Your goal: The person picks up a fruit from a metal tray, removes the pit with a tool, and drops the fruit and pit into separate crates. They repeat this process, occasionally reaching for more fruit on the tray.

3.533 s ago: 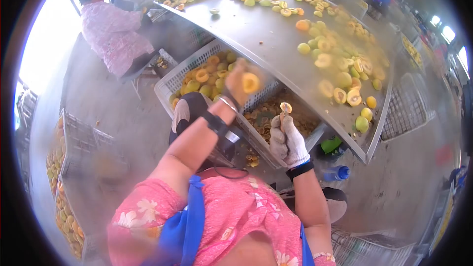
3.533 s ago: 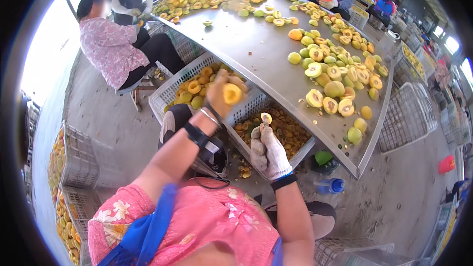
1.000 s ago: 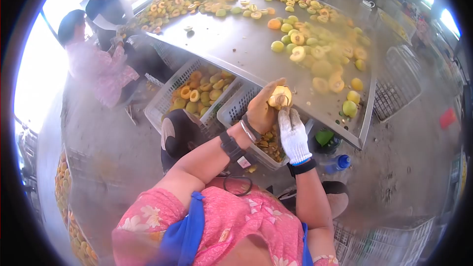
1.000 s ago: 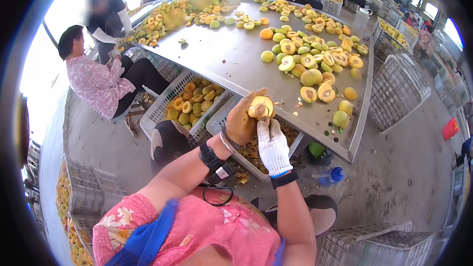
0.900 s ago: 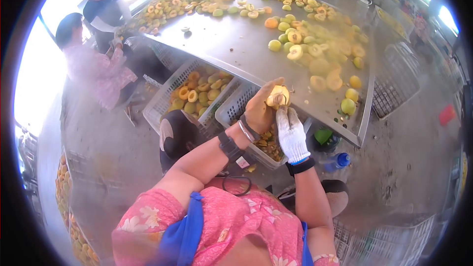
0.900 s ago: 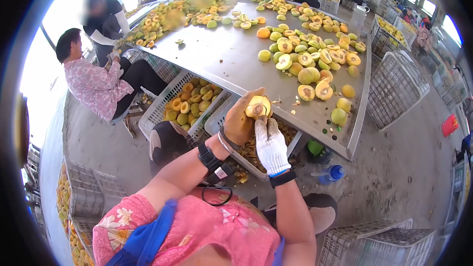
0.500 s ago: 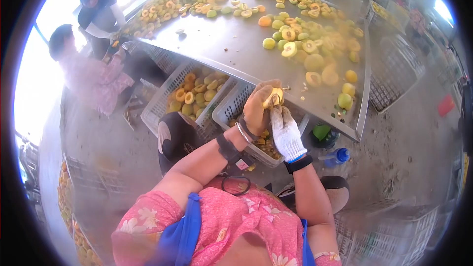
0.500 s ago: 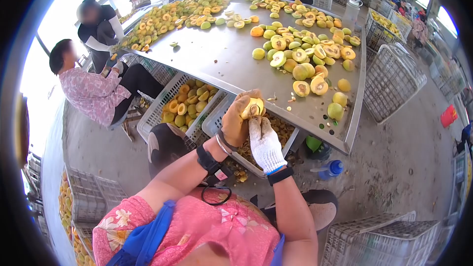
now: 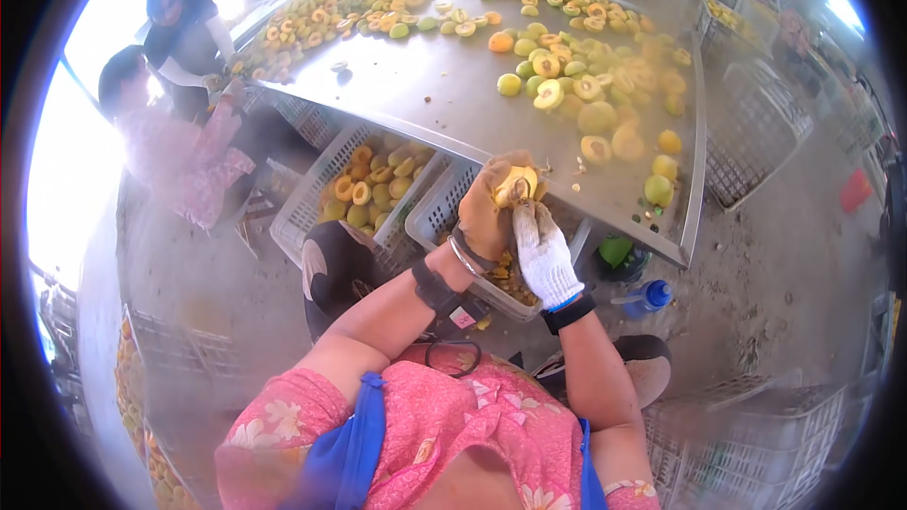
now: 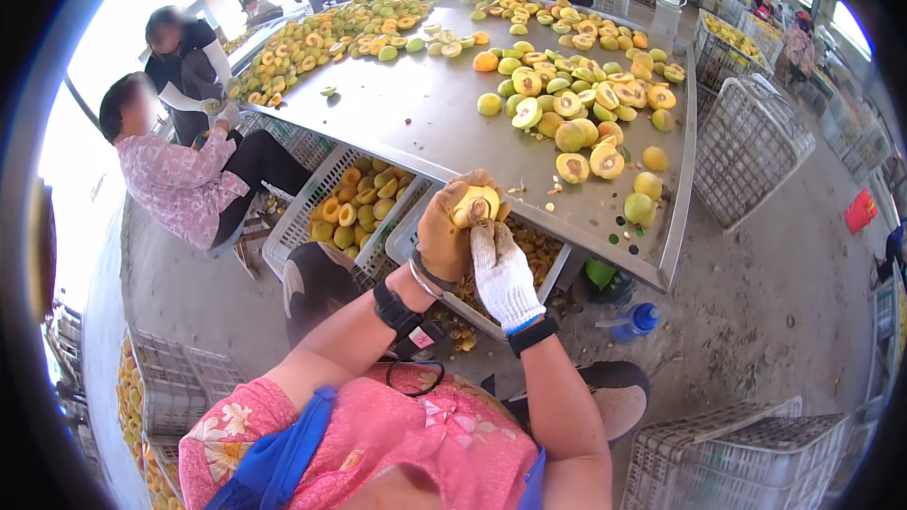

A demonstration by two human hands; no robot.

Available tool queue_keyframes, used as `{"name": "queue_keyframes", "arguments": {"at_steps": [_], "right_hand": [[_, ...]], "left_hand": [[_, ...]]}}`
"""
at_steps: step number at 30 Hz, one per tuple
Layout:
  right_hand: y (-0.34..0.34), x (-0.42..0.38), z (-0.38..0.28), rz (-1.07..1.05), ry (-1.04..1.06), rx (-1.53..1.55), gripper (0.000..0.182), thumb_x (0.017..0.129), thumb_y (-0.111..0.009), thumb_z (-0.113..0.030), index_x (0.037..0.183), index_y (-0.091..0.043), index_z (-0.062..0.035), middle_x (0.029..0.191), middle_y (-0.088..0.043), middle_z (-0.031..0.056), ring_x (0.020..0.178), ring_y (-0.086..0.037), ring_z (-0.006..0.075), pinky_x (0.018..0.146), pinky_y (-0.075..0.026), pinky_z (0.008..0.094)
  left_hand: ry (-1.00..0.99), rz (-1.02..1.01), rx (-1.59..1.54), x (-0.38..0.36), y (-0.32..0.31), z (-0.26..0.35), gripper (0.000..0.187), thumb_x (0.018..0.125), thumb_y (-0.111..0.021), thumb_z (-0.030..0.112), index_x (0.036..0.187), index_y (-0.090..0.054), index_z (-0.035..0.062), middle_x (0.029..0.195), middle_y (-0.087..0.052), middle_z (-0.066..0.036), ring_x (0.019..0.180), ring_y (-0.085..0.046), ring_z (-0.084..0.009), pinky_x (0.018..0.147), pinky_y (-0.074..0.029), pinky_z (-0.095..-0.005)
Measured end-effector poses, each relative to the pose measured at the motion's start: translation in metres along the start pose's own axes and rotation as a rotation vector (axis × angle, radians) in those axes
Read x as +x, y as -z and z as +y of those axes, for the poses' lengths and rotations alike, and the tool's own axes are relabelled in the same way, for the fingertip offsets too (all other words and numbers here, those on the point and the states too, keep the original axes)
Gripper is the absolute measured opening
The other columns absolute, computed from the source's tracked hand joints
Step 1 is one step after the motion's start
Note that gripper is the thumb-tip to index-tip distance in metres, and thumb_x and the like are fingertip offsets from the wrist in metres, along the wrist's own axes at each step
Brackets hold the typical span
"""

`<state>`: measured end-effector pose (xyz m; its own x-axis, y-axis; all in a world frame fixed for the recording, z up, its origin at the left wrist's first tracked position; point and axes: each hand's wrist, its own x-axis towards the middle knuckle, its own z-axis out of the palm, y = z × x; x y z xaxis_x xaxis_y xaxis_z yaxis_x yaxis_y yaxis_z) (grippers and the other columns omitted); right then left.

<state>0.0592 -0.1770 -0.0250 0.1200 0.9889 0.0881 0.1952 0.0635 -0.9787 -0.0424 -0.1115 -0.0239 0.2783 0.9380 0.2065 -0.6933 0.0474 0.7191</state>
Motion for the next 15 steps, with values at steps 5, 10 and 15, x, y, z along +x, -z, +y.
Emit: {"name": "queue_keyframes", "arguments": {"at_steps": [5, 10, 15], "right_hand": [[-0.005, 0.003, 0.016, -0.028, 0.017, -0.003, 0.042, 0.105, -0.048, -0.033, 0.124, -0.057, 0.0031, 0.111, -0.066, 0.0213, 0.102, -0.063, 0.0305, 0.090, -0.048, 0.0366], [-0.004, 0.001, 0.008, -0.056, 0.033, -0.069, 0.045, 0.104, -0.047, -0.036, 0.122, -0.057, 0.0033, 0.110, -0.066, 0.0243, 0.103, -0.063, 0.0385, 0.089, -0.048, 0.0394], [-0.005, -0.002, 0.006, -0.064, 0.013, -0.150, 0.047, 0.104, -0.046, -0.039, 0.121, -0.058, 0.0038, 0.108, -0.066, 0.0260, 0.104, -0.062, 0.0416, 0.088, -0.049, 0.0409]], "left_hand": [[-0.018, 0.101, 0.070, 0.000, -0.005, 0.000, 0.032, 0.102, -0.043, 0.025, 0.117, -0.057, 0.0017, 0.108, -0.062, -0.012, 0.102, -0.062, -0.0222, 0.098, -0.053, -0.0405], [0.006, 0.163, 0.159, 0.000, -0.008, 0.007, 0.036, 0.103, -0.045, 0.033, 0.111, -0.060, 0.0009, 0.105, -0.064, -0.012, 0.094, -0.065, -0.0218, 0.089, -0.056, -0.0378], [0.190, 0.184, 0.046, 0.002, -0.006, 0.018, 0.036, 0.103, -0.047, 0.034, 0.106, -0.062, 0.0009, 0.100, -0.065, -0.011, 0.091, -0.065, -0.0207, 0.081, -0.058, -0.0364]]}}
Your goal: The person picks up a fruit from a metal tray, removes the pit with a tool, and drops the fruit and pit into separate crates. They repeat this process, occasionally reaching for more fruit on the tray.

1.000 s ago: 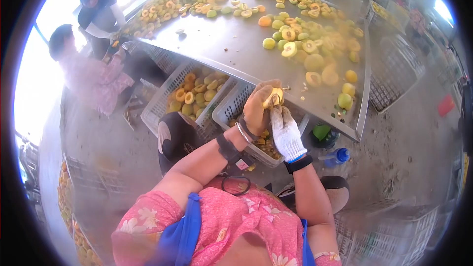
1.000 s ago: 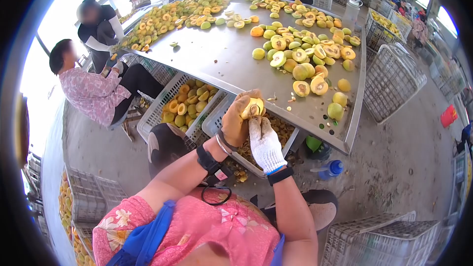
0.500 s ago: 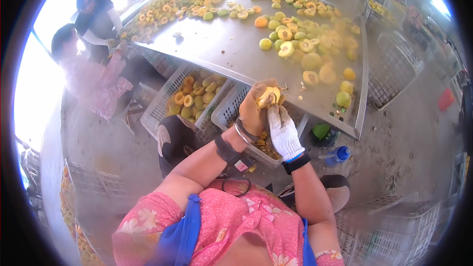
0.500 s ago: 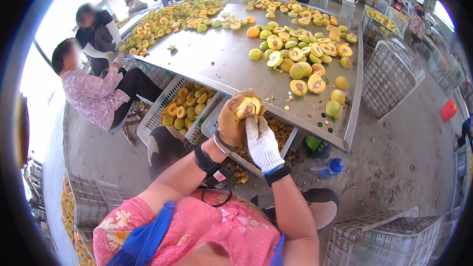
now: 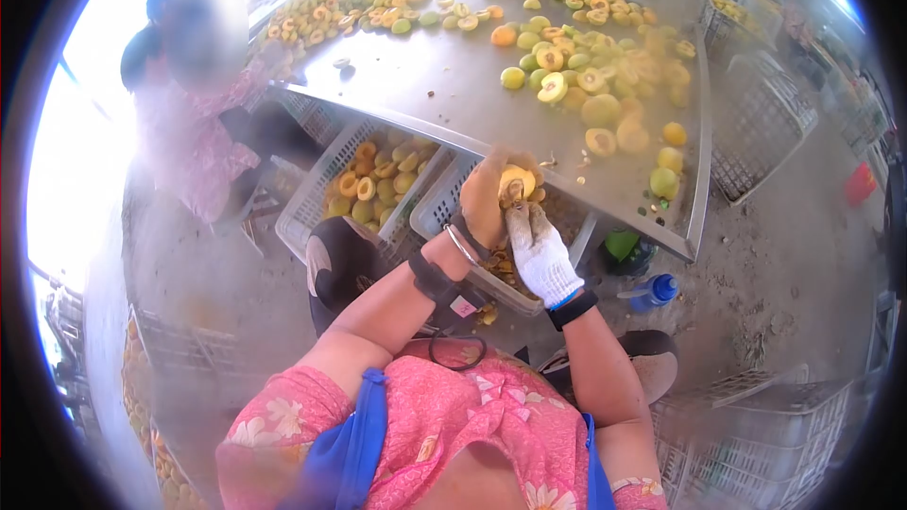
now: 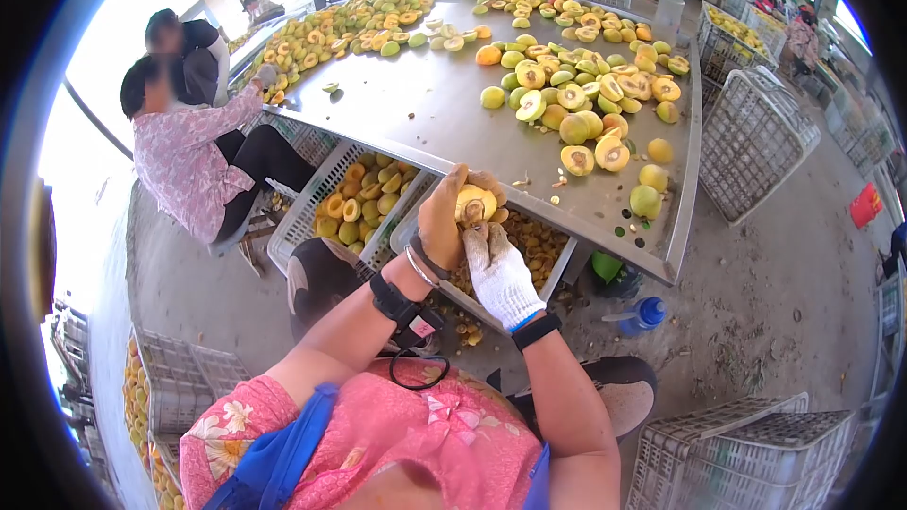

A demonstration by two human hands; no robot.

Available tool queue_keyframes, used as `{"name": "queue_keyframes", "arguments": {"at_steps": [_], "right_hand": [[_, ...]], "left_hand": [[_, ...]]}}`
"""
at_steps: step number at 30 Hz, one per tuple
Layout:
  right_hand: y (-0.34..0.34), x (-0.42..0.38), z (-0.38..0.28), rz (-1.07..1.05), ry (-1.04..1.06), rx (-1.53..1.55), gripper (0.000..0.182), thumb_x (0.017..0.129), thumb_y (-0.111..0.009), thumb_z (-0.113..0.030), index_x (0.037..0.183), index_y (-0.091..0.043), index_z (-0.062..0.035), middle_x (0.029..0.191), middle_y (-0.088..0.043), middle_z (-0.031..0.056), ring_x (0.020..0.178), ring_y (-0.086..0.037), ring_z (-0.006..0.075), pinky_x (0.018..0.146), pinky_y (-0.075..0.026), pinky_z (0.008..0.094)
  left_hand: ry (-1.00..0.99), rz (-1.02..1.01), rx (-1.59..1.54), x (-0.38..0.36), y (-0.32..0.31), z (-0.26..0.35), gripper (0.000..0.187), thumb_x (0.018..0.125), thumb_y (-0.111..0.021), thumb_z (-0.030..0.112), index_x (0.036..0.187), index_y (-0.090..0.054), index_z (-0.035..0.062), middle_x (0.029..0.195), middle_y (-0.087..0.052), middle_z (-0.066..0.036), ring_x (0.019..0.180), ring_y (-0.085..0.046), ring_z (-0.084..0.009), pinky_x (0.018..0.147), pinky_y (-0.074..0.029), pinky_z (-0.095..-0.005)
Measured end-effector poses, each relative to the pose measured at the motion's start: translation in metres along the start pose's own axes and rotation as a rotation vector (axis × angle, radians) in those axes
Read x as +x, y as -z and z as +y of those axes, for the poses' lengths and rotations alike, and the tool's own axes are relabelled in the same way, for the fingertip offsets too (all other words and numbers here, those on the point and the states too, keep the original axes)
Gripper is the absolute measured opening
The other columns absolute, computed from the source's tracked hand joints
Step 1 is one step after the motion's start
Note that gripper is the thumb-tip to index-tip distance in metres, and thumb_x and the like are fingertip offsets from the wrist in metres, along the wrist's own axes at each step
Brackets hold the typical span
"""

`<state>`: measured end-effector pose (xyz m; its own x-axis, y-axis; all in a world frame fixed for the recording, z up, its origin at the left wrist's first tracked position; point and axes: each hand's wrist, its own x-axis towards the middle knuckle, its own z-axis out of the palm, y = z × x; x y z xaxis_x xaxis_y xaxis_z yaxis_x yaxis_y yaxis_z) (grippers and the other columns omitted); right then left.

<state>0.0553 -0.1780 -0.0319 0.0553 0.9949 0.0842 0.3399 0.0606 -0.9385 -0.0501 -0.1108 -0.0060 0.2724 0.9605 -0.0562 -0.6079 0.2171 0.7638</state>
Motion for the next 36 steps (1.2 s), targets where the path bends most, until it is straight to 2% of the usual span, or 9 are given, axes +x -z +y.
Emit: {"name": "queue_keyframes", "arguments": {"at_steps": [5, 8, 14, 20, 23, 25, 29, 32, 36], "right_hand": [[-0.001, 0.001, -0.001, 0.042, 0.002, 0.057, 0.043, 0.104, -0.049, -0.034, 0.122, -0.057, 0.0044, 0.108, -0.066, 0.0229, 0.102, -0.063, 0.0361, 0.089, -0.049, 0.0386], [0.003, 0.004, 0.013, -0.064, 0.008, 0.139, 0.040, 0.104, -0.050, -0.030, 0.124, -0.057, 0.0045, 0.111, -0.066, 0.0187, 0.103, -0.063, 0.0275, 0.090, -0.048, 0.0345], [-0.005, 0.000, 0.019, -0.143, -0.043, 0.305, 0.039, 0.106, -0.049, -0.030, 0.128, -0.055, 0.0024, 0.113, -0.064, 0.0081, 0.100, -0.059, 0.0153, 0.088, -0.048, 0.0297], [0.003, -0.009, -0.011, -0.229, -0.274, 0.464, 0.040, 0.106, -0.050, -0.032, 0.127, -0.056, 0.0010, 0.112, -0.064, 0.0067, 0.098, -0.057, 0.0132, 0.088, -0.048, 0.0284], [-0.009, -0.003, 0.012, -0.120, -0.064, 0.242, 0.038, 0.105, -0.052, -0.032, 0.126, -0.057, -0.0010, 0.109, -0.063, 0.0065, 0.098, -0.057, 0.0129, 0.088, -0.047, 0.0275], [-0.003, -0.010, 0.013, -0.136, 0.000, 0.190, 0.038, 0.105, -0.051, -0.032, 0.125, -0.057, -0.0011, 0.108, -0.063, 0.0075, 0.099, -0.058, 0.0144, 0.089, -0.048, 0.0290], [0.016, -0.011, -0.005, -0.341, -0.308, 0.401, 0.040, 0.106, -0.050, -0.031, 0.129, -0.055, 0.0000, 0.110, -0.063, 0.0101, 0.104, -0.058, 0.0181, 0.094, -0.047, 0.0330], [0.004, -0.012, 0.010, -0.256, -0.062, 0.333, 0.040, 0.105, -0.051, -0.030, 0.131, -0.056, -0.0001, 0.112, -0.063, 0.0102, 0.107, -0.058, 0.0186, 0.096, -0.047, 0.0339], [0.000, -0.019, -0.003, -0.278, -0.225, 0.398, 0.038, 0.105, -0.051, -0.032, 0.127, -0.059, -0.0017, 0.110, -0.063, 0.0064, 0.104, -0.058, 0.0163, 0.093, -0.047, 0.0309]], "left_hand": [[-0.114, -0.052, 0.039, 0.001, -0.004, -0.006, 0.048, 0.103, -0.049, 0.047, 0.106, -0.061, 0.0002, 0.098, -0.065, -0.013, 0.092, -0.067, -0.0232, 0.083, -0.059, -0.0389], [-0.012, 0.048, -0.042, 0.002, -0.002, -0.007, 0.053, 0.103, -0.046, 0.051, 0.106, -0.061, 0.0000, 0.099, -0.066, -0.014, 0.092, -0.067, -0.0233, 0.083, -0.059, -0.0391], [-0.181, -0.045, 0.279, 0.007, 0.012, 0.000, 0.053, 0.104, -0.045, 0.048, 0.104, -0.064, -0.0007, 0.097, -0.067, -0.015, 0.086, -0.068, -0.0222, 0.079, -0.059, -0.0366], [0.069, -0.076, -0.083, -0.005, -0.002, 0.013, 0.055, 0.102, -0.049, 0.052, 0.096, -0.064, -0.0003, 0.093, -0.069, -0.015, 0.082, -0.068, -0.0252, 0.078, -0.058, -0.0365], [-0.291, -0.026, 0.325, 0.008, 0.007, -0.008, 0.053, 0.103, -0.049, 0.048, 0.091, -0.066, -0.0018, 0.086, -0.070, -0.015, 0.077, -0.068, -0.0272, 0.075, -0.056, -0.0353], [-0.145, -0.094, 0.287, 0.006, 0.006, 0.002, 0.054, 0.104, -0.048, 0.046, 0.087, -0.066, -0.0024, 0.084, -0.070, -0.015, 0.076, -0.067, -0.0254, 0.073, -0.056, -0.0340], [0.007, -0.489, 0.354, 0.017, 0.015, 0.024, 0.057, 0.104, -0.045, 0.045, 0.082, -0.067, -0.0035, 0.081, -0.070, -0.015, 0.071, -0.066, -0.0227, 0.069, -0.054, -0.0321], [-0.066, -0.467, 0.829, 0.017, 0.010, 0.033, 0.059, 0.105, -0.044, 0.044, 0.077, -0.067, -0.0021, 0.081, -0.070, -0.016, 0.069, -0.065, -0.0237, 0.067, -0.052, -0.0340], [0.036, -0.400, 0.513, 0.007, 0.008, 0.028, 0.057, 0.103, -0.046, 0.047, 0.074, -0.064, 0.0007, 0.077, -0.066, -0.015, 0.068, -0.062, -0.0263, 0.066, -0.051, -0.0359]]}}
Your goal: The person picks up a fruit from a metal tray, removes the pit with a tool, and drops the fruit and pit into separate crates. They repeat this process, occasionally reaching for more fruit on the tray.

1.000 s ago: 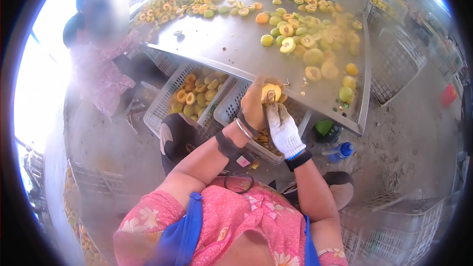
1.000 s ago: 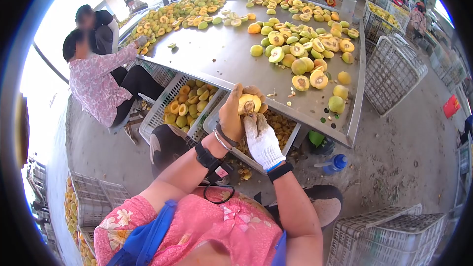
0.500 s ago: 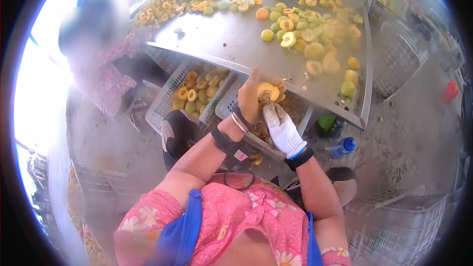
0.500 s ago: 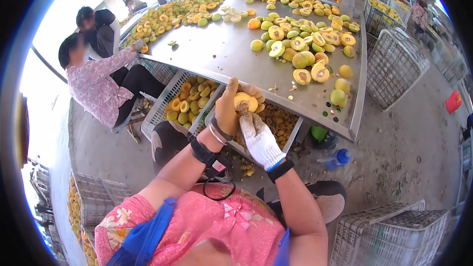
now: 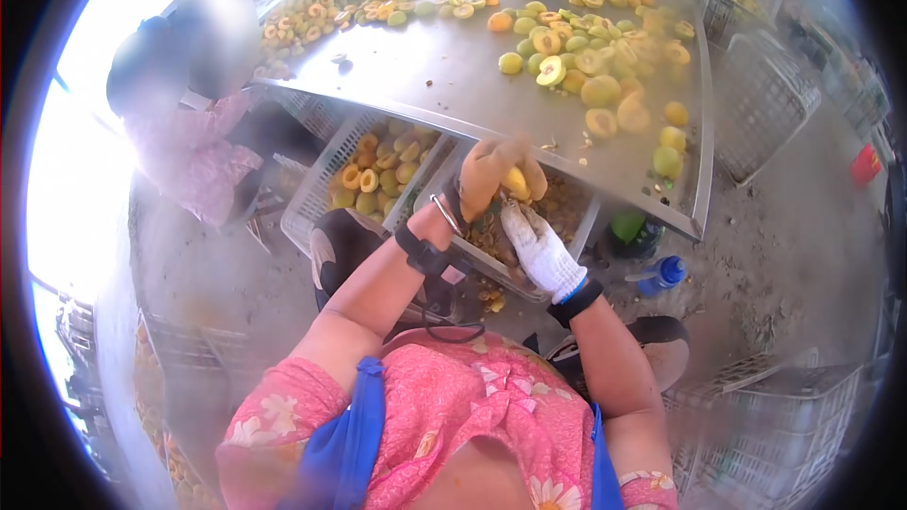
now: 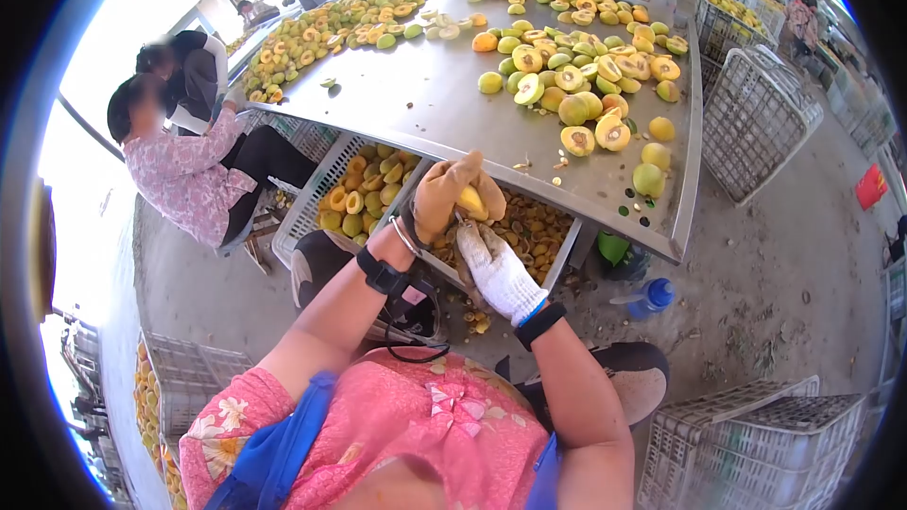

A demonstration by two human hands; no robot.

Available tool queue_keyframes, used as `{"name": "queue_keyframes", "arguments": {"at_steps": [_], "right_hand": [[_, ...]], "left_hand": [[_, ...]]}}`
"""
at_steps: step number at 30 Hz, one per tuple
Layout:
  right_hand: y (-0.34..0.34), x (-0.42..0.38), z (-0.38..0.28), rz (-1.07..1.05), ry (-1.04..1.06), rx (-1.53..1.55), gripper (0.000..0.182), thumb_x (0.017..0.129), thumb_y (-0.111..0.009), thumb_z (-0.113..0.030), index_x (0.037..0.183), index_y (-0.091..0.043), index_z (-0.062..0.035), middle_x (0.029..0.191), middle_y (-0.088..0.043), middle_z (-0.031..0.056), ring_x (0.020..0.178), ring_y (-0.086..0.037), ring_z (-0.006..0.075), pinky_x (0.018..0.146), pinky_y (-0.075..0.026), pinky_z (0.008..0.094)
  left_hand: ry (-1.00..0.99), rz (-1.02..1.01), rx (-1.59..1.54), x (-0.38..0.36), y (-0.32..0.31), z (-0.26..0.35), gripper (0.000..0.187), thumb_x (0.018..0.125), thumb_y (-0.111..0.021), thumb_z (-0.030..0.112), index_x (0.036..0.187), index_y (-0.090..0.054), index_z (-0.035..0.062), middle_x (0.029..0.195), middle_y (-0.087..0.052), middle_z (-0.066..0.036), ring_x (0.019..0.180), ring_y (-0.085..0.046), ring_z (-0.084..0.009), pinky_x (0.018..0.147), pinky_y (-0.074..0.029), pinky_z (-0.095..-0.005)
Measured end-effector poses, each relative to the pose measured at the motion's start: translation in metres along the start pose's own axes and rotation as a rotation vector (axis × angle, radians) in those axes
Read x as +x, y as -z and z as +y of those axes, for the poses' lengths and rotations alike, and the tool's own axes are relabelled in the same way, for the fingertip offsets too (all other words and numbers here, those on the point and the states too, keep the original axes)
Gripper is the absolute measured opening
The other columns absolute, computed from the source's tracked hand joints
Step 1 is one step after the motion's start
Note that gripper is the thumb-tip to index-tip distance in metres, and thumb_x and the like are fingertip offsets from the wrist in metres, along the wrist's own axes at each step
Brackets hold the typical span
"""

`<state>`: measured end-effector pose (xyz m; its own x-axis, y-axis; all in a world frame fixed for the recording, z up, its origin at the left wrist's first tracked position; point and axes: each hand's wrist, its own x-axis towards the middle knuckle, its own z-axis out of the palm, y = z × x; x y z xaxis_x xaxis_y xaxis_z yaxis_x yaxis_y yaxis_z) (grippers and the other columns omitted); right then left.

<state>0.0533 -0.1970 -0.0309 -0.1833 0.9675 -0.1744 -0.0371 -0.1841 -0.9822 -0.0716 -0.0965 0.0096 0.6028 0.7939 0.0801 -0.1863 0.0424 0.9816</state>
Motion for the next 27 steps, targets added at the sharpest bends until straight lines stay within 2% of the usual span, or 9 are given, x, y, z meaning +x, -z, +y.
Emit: {"name": "queue_keyframes", "arguments": {"at_steps": [2, 5, 8, 9, 15, 19, 22, 24, 27], "right_hand": [[-0.001, -0.002, -0.007, -0.057, -0.092, 0.116, 0.036, 0.105, -0.050, -0.034, 0.122, -0.061, -0.0042, 0.101, -0.062, 0.0038, 0.092, -0.059, 0.0138, 0.081, -0.048, 0.0274], [0.002, 0.006, 0.012, -0.158, -0.122, 0.391, 0.033, 0.104, -0.051, -0.040, 0.111, -0.063, -0.0100, 0.081, -0.059, -0.0006, 0.063, -0.055, 0.0092, 0.054, -0.045, 0.0220], [0.007, -0.002, -0.008, -0.266, -0.399, 0.753, 0.030, 0.102, -0.055, -0.046, 0.097, -0.060, -0.0166, 0.064, -0.043, -0.0068, 0.040, -0.033, 0.0044, 0.035, -0.025, 0.0191], [0.006, 0.000, -0.008, -0.265, -0.421, 0.803, 0.033, 0.100, -0.056, -0.050, 0.092, -0.056, -0.0177, 0.060, -0.037, -0.0077, 0.035, -0.025, 0.0039, 0.031, -0.020, 0.0200], [0.022, 0.011, 0.010, -0.474, -0.447, 1.002, 0.039, 0.100, -0.053, -0.053, 0.096, -0.056, -0.0143, 0.059, -0.039, -0.0056, 0.035, -0.030, 0.0054, 0.031, -0.022, 0.0200], [0.018, 0.013, 0.021, -0.659, -0.233, 1.050, 0.043, 0.103, -0.046, -0.052, 0.103, -0.055, -0.0099, 0.059, -0.042, -0.0036, 0.035, -0.033, 0.0070, 0.031, -0.027, 0.0242], [0.018, 0.017, 0.025, -0.626, -0.224, 1.168, 0.043, 0.104, -0.045, -0.051, 0.105, -0.056, -0.0097, 0.059, -0.044, -0.0034, 0.036, -0.034, 0.0070, 0.032, -0.029, 0.0247], [0.018, 0.016, 0.022, -0.426, -0.210, 1.174, 0.043, 0.105, -0.042, -0.050, 0.106, -0.059, -0.0104, 0.062, -0.044, -0.0029, 0.036, -0.033, 0.0082, 0.032, -0.028, 0.0249], [0.016, 0.013, 0.020, -0.256, -0.181, 1.199, 0.041, 0.103, -0.047, -0.052, 0.098, -0.062, -0.0140, 0.062, -0.047, -0.0038, 0.037, -0.033, 0.0087, 0.032, -0.027, 0.0261]], "left_hand": [[0.035, -0.014, -0.470, -0.005, 0.000, -0.014, 0.055, 0.102, -0.049, 0.047, 0.081, -0.065, -0.0007, 0.081, -0.067, -0.014, 0.071, -0.065, -0.0249, 0.067, -0.053, -0.0358], [0.069, -0.044, -0.696, -0.002, -0.003, -0.020, 0.054, 0.100, -0.050, 0.053, 0.084, -0.062, 0.0032, 0.086, -0.065, -0.012, 0.076, -0.067, -0.0254, 0.066, -0.055, -0.0382], [0.162, 0.143, -0.591, -0.001, -0.011, -0.015, 0.051, 0.099, -0.051, 0.055, 0.082, -0.059, 0.0077, 0.083, -0.060, -0.010, 0.075, -0.061, -0.0268, 0.063, -0.053, -0.0375], [0.176, 0.145, -0.616, -0.002, -0.010, -0.017, 0.050, 0.100, -0.051, 0.054, 0.083, -0.059, 0.0074, 0.085, -0.061, -0.009, 0.079, -0.065, -0.0270, 0.069, -0.058, -0.0402], [0.164, 0.325, -0.724, -0.003, -0.005, -0.036, 0.048, 0.101, -0.050, 0.051, 0.095, -0.062, 0.0055, 0.097, -0.067, -0.012, 0.091, -0.069, -0.0309, 0.081, -0.060, -0.0457], [0.157, 0.540, -0.872, 0.007, 0.006, -0.044, 0.047, 0.104, -0.045, 0.048, 0.104, -0.062, 0.0035, 0.103, -0.069, -0.014, 0.094, -0.069, -0.0315, 0.082, -0.060, -0.0472], [0.146, 0.667, -0.912, 0.007, 0.024, -0.036, 0.048, 0.104, -0.043, 0.047, 0.105, -0.062, 0.0029, 0.103, -0.069, -0.014, 0.095, -0.069, -0.0316, 0.082, -0.059, -0.0481], [-0.002, 0.635, -0.836, -0.003, 0.052, -0.028, 0.045, 0.105, -0.042, 0.043, 0.105, -0.062, 0.0028, 0.099, -0.070, -0.014, 0.093, -0.069, -0.0307, 0.083, -0.059, -0.0461], [-0.329, 0.785, 0.146, -0.036, 0.108, -0.004, 0.021, 0.099, -0.053, 0.024, 0.101, -0.066, 0.0069, 0.096, -0.071, -0.011, 0.088, -0.069, -0.0246, 0.078, -0.056, -0.0340]]}}
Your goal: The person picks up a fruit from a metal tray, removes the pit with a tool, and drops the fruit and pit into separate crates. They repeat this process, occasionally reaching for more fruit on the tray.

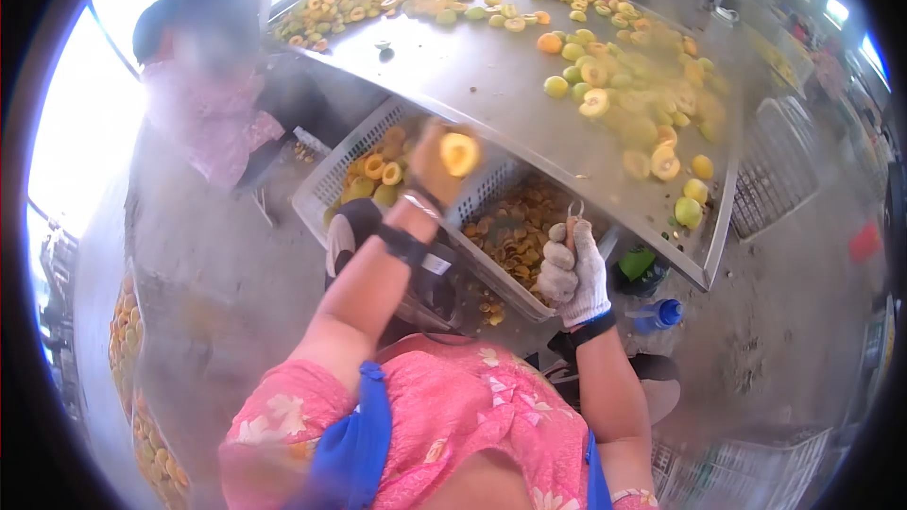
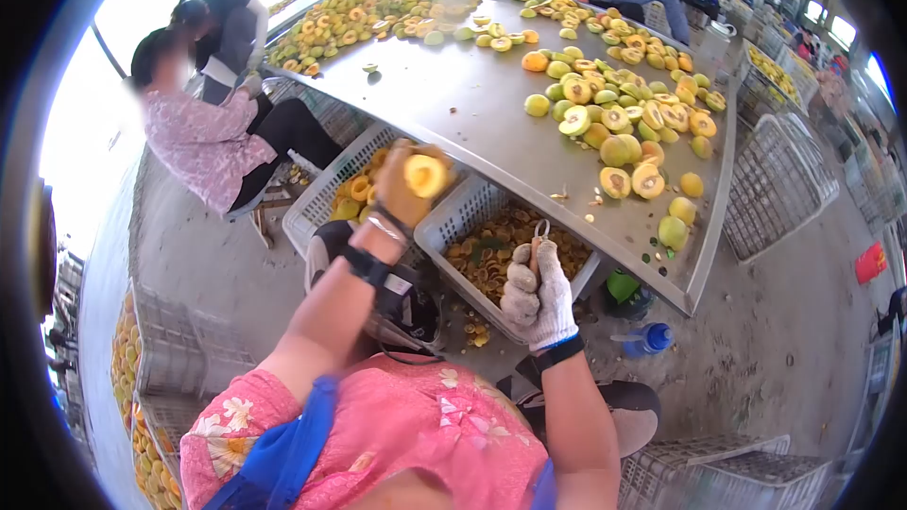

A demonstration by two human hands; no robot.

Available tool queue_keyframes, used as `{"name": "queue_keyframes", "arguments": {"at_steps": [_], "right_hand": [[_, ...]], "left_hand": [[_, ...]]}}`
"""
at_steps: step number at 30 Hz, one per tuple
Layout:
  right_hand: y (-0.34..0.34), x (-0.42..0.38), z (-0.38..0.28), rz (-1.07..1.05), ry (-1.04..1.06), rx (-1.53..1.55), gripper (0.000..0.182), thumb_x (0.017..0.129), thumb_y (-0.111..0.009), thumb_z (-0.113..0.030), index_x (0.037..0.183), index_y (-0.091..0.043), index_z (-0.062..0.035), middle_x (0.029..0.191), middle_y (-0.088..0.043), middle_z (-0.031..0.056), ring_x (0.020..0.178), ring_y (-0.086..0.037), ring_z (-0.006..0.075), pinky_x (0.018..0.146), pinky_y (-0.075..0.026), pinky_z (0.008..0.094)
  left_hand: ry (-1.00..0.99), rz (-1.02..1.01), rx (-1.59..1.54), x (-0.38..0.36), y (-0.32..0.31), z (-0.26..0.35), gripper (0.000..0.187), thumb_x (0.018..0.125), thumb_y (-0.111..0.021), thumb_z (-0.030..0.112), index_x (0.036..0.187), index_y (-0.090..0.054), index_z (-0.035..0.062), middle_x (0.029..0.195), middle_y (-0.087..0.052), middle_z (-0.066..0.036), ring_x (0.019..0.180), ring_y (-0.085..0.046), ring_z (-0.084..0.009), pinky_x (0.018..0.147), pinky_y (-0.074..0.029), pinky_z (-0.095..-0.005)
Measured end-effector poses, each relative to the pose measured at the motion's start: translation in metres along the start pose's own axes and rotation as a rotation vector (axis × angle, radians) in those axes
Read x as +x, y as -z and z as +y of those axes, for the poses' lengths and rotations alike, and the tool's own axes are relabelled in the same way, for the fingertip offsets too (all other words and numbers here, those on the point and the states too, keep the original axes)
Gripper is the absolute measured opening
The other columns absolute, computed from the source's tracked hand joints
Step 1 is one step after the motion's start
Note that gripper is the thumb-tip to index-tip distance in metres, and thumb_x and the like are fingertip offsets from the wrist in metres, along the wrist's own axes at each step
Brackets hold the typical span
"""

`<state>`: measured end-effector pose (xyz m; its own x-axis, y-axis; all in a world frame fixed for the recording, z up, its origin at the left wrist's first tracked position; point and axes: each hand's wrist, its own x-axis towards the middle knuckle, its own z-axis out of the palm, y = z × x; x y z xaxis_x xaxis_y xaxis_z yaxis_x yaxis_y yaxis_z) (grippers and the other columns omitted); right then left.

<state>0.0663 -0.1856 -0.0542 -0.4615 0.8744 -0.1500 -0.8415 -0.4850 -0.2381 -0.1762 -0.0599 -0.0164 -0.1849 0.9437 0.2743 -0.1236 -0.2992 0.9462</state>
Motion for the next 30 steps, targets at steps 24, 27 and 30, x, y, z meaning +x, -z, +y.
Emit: {"name": "queue_keyframes", "arguments": {"at_steps": [24, 27, 30], "right_hand": [[-0.062, -0.027, -0.030, 0.236, 0.390, -0.354, 0.038, 0.104, -0.045, -0.050, 0.100, -0.053, -0.0139, 0.057, -0.031, -0.0063, 0.036, -0.025, 0.0067, 0.030, -0.020, 0.0233], [-0.061, -0.026, -0.027, 0.309, 0.367, -0.398, 0.037, 0.104, -0.045, -0.050, 0.101, -0.054, -0.0135, 0.058, -0.035, -0.0059, 0.037, -0.028, 0.0073, 0.032, -0.021, 0.0237], [-0.051, -0.016, -0.021, 0.309, 0.318, -0.459, 0.034, 0.104, -0.047, -0.049, 0.098, -0.056, -0.0163, 0.059, -0.037, -0.0070, 0.037, -0.028, 0.0063, 0.032, -0.021, 0.0233]], "left_hand": [[0.081, -0.896, 0.995, 0.039, -0.277, -0.090, 0.044, 0.073, -0.072, 0.019, 0.114, -0.064, 0.0069, 0.104, -0.068, -0.021, 0.097, -0.067, -0.0392, 0.080, -0.056, -0.0455], [-0.160, -0.953, 0.963, 0.037, -0.264, -0.099, 0.037, 0.071, -0.076, 0.020, 0.104, -0.065, 0.0064, 0.099, -0.069, -0.018, 0.092, -0.068, -0.0377, 0.078, -0.056, -0.0433], [-0.043, -0.744, 0.493, 0.029, -0.235, -0.091, 0.035, 0.071, -0.077, 0.019, 0.101, -0.065, 0.0060, 0.097, -0.068, -0.016, 0.088, -0.068, -0.0363, 0.077, -0.056, -0.0417]]}}
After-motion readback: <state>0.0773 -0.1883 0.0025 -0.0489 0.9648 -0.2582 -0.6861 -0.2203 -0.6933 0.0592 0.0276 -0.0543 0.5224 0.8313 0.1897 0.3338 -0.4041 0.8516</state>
